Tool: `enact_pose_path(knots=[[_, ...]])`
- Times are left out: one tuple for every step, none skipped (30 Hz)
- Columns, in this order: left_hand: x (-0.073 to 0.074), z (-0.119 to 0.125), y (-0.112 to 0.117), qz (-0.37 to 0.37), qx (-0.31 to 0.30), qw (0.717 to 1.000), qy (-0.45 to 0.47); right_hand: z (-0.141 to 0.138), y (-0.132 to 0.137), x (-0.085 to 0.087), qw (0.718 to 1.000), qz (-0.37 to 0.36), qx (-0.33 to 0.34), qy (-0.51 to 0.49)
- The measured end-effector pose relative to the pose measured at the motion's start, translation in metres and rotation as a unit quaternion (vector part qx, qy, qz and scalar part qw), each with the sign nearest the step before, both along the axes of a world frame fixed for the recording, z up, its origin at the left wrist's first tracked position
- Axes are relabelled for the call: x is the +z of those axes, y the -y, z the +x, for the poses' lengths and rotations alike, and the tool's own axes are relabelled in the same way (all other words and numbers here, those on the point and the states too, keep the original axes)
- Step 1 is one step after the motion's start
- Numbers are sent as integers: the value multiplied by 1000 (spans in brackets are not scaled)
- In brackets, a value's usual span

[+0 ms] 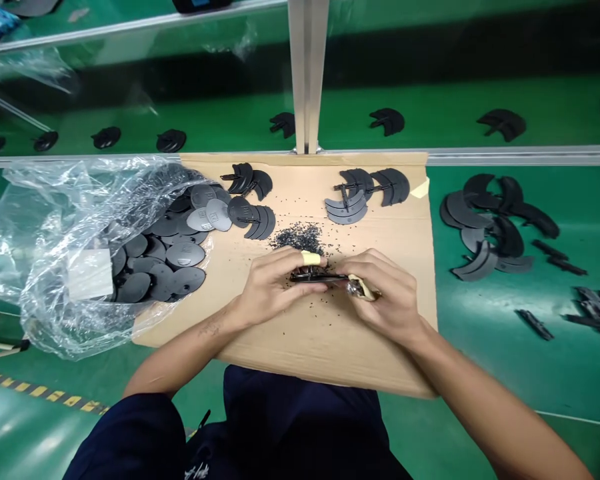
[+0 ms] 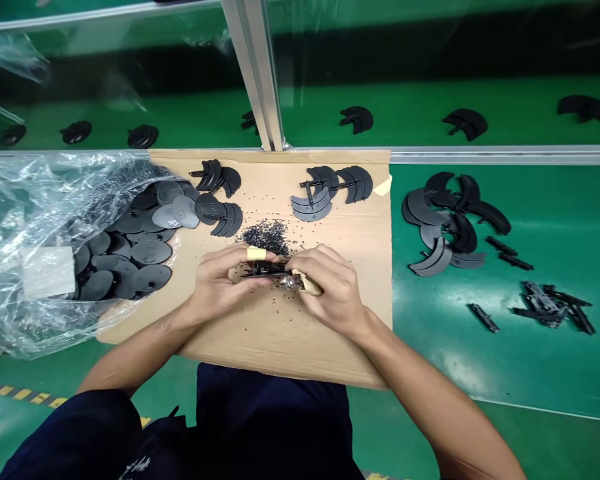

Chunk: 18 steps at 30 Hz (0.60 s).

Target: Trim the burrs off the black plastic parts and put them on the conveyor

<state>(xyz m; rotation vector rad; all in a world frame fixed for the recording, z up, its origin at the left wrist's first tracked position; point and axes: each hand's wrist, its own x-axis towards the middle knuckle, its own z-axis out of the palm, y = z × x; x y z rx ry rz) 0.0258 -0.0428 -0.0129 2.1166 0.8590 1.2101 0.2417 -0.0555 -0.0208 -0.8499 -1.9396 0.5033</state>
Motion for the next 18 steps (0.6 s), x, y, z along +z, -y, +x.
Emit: enact_pose_path(knots=[[1,1,0,-9,1,1000,16,-1,1,0,1000,3,-3,-9],[1,2,1,-18,1,999,28,-2,2,-1,1000,6,-6,-17],[2,3,1,-25,-1,999,39,-3,3,-1,1000,9,-9,-25],[2,3,2,-31,-3,998,46,-4,4,-2,999,11,-13,-32],[2,4,3,-33,-6,998,51,-5,5,-2,999,12,-16,-38],[2,4,3,-32,-10,998,54,-6,5,-3,999,14,-18,-43],[2,3,3,-29,-14,998,54,-6,6,-3,999,14,-18,-49],[2,3,3,-25,-17,998,53,-7,6,-3,998,15,-18,-54],[2,2,3,-21,-19,998,49,-7,6,-4,998,15,-16,-59],[2,2,2,-16,-21,999,46,-8,6,-4,998,15,-13,-64],[2,1,2,-8,-23,999,43,-8,6,-4,998,13,-9,-68],[2,1,1,3,-26,999,41,-9,7,-5,997,10,-5,-71],[2,0,1,14,-28,999,39,-9,7,-5,997,7,-2,-72],[2,0,0,26,-30,999,36,-9,7,-5,997,5,1,-72],[2,0,0,36,-32,998,33,-9,7,-5,997,3,2,-71],[2,1,0,42,-32,998,30,-9,6,-5,998,2,2,-70],[3,1,0,44,-30,998,29,-9,6,-5,998,1,2,-68],[3,1,0,47,-26,998,31,-9,6,-5,998,0,3,-66]])
